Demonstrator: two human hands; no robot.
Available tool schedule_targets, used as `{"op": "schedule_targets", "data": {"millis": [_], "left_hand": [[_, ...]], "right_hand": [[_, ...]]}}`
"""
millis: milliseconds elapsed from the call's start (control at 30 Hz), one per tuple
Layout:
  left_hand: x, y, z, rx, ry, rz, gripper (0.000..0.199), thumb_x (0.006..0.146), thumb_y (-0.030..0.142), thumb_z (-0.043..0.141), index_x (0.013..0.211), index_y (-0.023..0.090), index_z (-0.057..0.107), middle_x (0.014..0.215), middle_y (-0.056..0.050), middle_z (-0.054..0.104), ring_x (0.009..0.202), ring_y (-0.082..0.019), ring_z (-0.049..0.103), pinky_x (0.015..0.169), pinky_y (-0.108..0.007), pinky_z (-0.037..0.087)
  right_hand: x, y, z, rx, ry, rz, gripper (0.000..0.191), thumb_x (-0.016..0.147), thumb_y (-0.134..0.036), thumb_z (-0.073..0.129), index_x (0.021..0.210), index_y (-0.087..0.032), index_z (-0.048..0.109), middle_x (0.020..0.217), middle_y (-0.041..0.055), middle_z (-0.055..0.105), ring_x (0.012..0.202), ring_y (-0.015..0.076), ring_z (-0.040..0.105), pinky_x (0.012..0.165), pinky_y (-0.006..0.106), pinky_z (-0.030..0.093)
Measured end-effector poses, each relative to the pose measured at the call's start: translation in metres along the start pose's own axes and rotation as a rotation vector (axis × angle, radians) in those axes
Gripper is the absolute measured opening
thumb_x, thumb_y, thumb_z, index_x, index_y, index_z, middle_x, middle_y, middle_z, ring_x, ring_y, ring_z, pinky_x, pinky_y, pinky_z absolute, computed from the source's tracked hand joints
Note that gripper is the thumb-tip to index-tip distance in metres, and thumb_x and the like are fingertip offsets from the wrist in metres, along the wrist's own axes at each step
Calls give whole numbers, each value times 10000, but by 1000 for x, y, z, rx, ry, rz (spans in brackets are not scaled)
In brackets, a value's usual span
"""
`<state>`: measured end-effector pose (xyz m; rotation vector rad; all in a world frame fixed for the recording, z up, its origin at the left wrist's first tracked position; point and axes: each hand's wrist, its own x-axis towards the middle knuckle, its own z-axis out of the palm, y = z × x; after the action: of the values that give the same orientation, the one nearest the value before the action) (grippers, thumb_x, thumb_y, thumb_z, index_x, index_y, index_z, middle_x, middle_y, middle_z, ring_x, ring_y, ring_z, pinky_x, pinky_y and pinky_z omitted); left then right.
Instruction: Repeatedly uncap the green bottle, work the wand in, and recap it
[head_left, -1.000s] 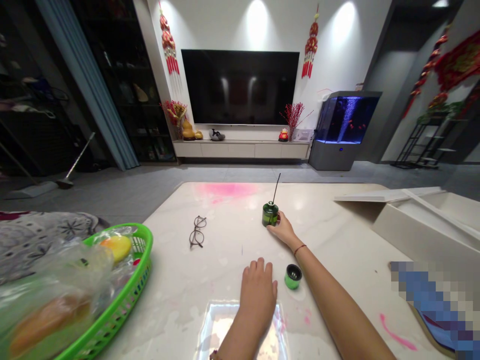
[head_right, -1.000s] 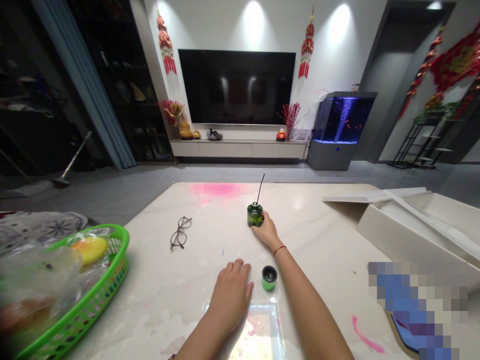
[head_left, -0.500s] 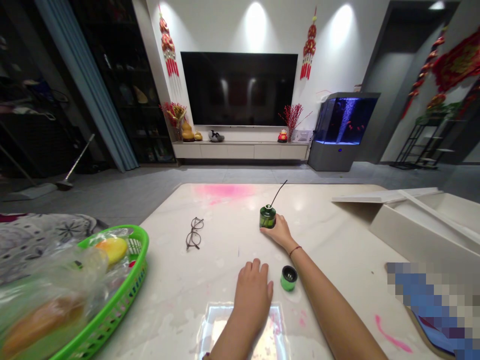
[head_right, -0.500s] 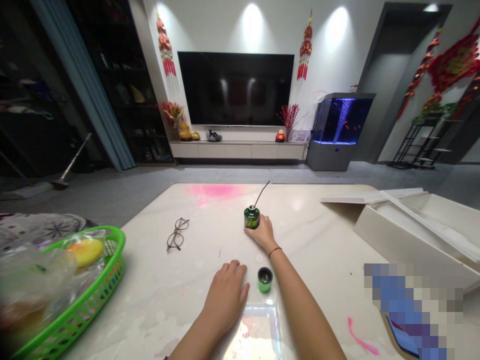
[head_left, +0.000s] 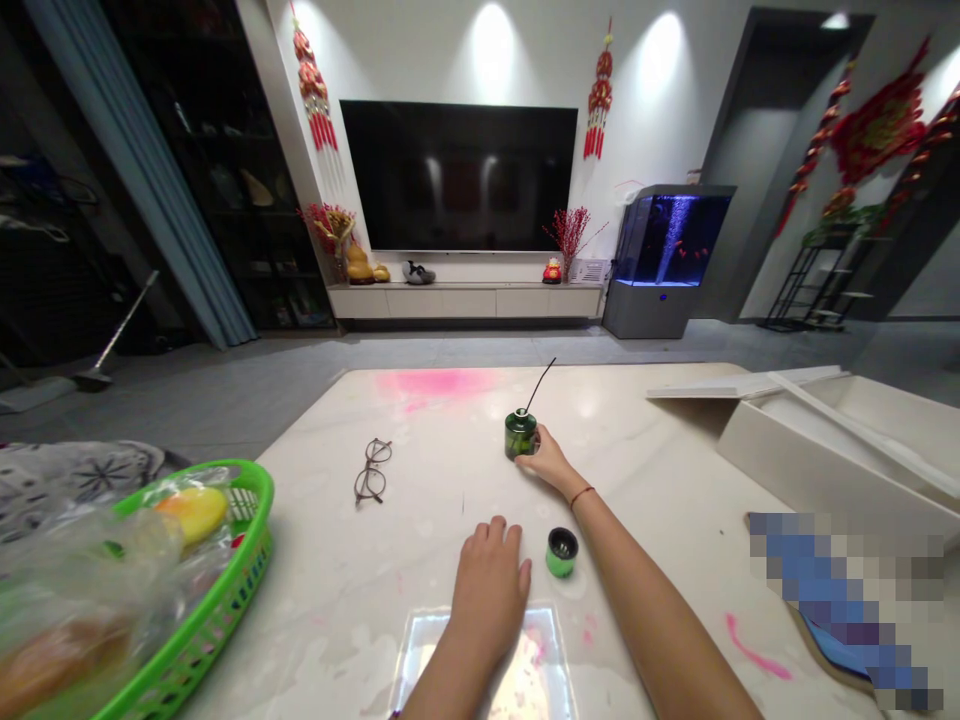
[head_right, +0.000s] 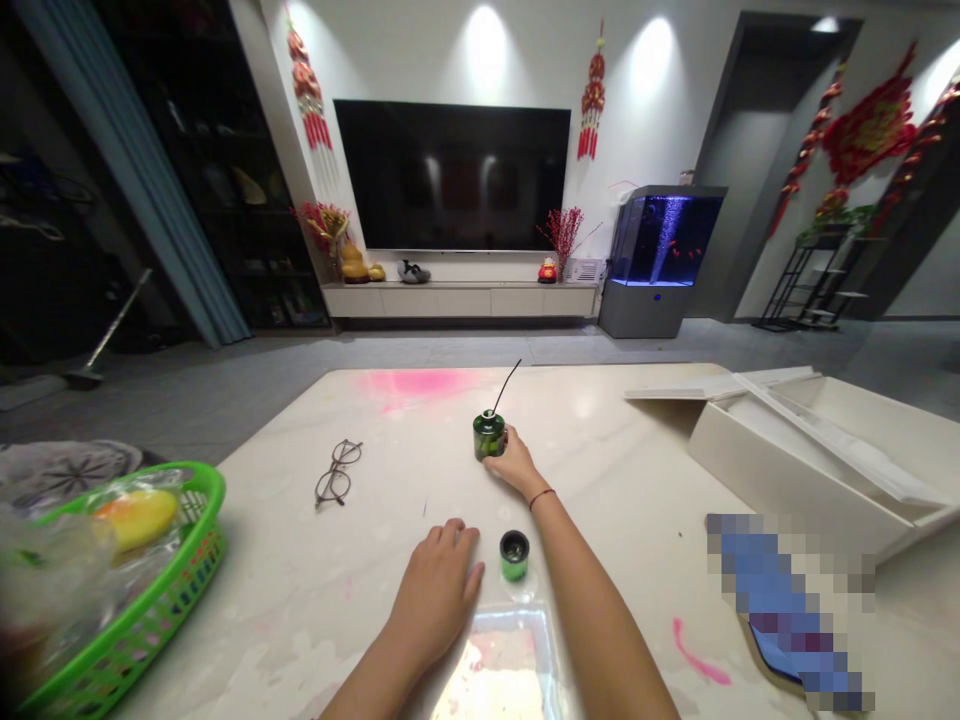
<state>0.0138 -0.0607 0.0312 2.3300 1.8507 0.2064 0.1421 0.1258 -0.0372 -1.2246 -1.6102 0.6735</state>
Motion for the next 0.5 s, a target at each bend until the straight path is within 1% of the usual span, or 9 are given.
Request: {"op": "schedule_targets", "data": {"millis": [100, 200, 300, 400, 500], "left_hand": [[0, 0, 0, 15, -4, 0, 257, 818, 236, 386, 1033, 186, 517, 1132, -79, 498, 1010, -227, 446, 875, -376, 341], [1, 0, -1, 19, -1, 5, 258, 819, 231, 384, 1036, 187, 517, 1132, -78, 498, 1007, -226, 449, 869, -372, 341], [1, 0, -2, 18, -8, 8, 266, 817, 229, 386, 1047, 188, 512, 1134, -81, 496, 1004, -228, 452, 867, -375, 342], [1, 0, -3, 21, -19, 6, 261, 820, 233, 383, 1041, 187, 513, 1137, -83, 492, 1001, -224, 455, 870, -374, 340], [1, 0, -2, 26, -5, 13, 263, 822, 232, 379, 1045, 186, 511, 1127, -82, 495, 1002, -224, 457, 870, -374, 339]], "right_hand": [[-1, -4, 0, -27, 37, 1, 547, 512, -283, 668, 1015, -152, 498, 867, 32, 589, 771, 187, 554, 709, 334, 461], [-2, -9, 0, -115, 73, -10, 562, 489, -335, 699, 986, -152, 511, 901, 53, 571, 832, 215, 543, 758, 353, 448], [-3, -11, 1, -215, 80, -18, 572, 486, -363, 714, 980, -161, 509, 943, 67, 560, 898, 232, 528, 807, 360, 430], [-3, -12, 0, -234, 66, -25, 587, 482, -347, 721, 999, -172, 505, 978, 65, 561, 947, 233, 511, 845, 371, 415], [-2, -10, -2, -152, 30, -33, 595, 477, -285, 716, 1024, -183, 505, 1003, 51, 568, 961, 225, 515, 863, 374, 409]]}}
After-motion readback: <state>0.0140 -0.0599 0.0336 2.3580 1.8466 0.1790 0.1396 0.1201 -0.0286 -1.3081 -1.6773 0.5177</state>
